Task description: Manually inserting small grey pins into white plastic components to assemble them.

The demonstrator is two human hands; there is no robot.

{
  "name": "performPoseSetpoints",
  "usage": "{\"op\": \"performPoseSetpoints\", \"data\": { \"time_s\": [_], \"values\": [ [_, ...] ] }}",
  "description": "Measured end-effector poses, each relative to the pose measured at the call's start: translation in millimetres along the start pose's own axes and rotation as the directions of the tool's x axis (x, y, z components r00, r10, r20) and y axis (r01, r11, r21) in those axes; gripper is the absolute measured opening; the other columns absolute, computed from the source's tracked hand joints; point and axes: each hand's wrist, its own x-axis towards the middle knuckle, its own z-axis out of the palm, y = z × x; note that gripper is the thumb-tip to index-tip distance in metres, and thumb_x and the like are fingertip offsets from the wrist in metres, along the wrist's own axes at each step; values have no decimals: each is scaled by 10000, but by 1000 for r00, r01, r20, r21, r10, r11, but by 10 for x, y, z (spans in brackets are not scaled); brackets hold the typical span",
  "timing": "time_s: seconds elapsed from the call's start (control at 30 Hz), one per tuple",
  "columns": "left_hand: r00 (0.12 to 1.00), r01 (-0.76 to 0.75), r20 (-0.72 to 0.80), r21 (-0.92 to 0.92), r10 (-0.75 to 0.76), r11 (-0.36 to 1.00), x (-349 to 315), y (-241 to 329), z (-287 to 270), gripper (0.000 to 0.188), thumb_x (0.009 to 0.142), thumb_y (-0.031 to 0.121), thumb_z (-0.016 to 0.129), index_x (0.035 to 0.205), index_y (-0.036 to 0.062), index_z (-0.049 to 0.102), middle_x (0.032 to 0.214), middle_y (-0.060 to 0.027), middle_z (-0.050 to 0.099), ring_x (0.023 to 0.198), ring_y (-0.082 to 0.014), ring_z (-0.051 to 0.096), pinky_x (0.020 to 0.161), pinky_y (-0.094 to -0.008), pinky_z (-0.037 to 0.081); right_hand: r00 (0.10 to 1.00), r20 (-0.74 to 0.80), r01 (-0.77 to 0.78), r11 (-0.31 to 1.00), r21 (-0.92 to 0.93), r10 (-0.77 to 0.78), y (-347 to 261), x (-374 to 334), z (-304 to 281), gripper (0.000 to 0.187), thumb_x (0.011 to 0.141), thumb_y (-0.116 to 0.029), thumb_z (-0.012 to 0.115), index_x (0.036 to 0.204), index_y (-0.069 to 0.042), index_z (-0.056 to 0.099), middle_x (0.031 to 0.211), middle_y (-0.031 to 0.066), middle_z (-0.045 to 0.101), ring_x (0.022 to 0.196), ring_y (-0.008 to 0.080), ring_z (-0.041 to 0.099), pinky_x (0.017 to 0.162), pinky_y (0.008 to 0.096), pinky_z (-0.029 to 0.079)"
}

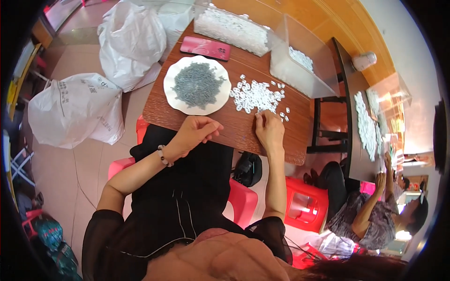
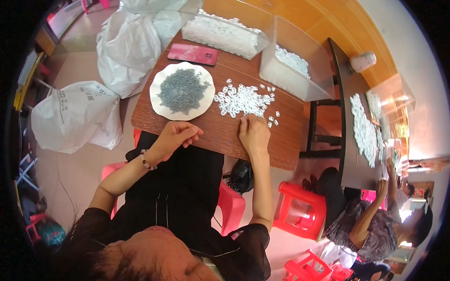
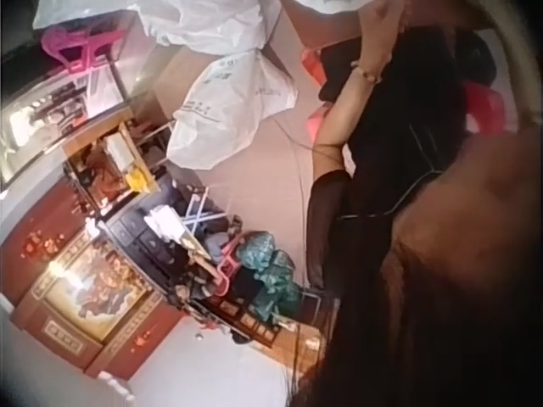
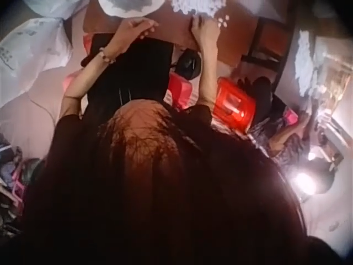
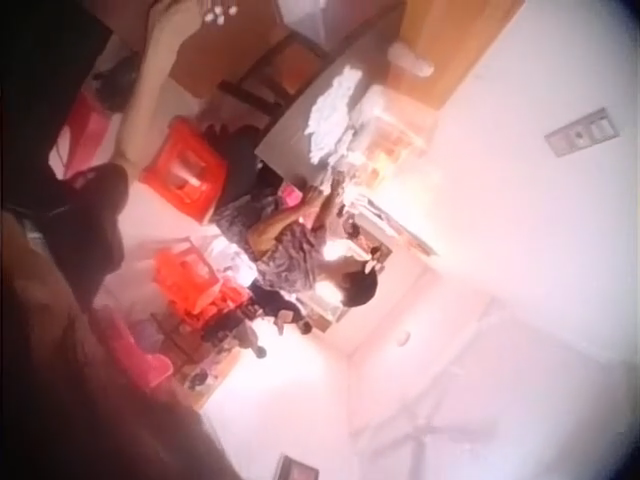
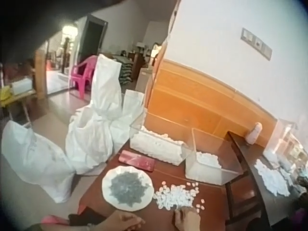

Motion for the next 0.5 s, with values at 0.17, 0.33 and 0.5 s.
{"op": "performPoseSetpoints", "data": {
  "time_s": [0.17,0.33,0.5],
  "values": [
    [993,-122,5,68,122,990,-15,30,19,188,907,149,615,976,-12,683,799,-7,655,699,-45,564,618,-192,457,990,139,-101,836,539,30,-337,-7,-140,180,875,-169,621,843,8,637,665,119,610,604,203,565,581,326,437],
    [954,-290,-20,184,299,939,4,-32,52,186,895,149,640,939,-27,680,761,-12,660,690,-39,568,626,-202,467,970,219,-62,772,633,-102,-814,-115,-251,105,867,-88,630,867,17,632,719,21,610,652,68,523,594,229,423],
    [964,-261,8,251,267,932,-43,70,-17,241,927,213,621,919,-23,672,784,-33,667,683,-58,601,601,-204,488,902,-142,429,809,401,-407,-953,-145,-173,90,786,-1,671,864,-42,653,790,88,609,676,251,559,575,339,442]
  ]
}}
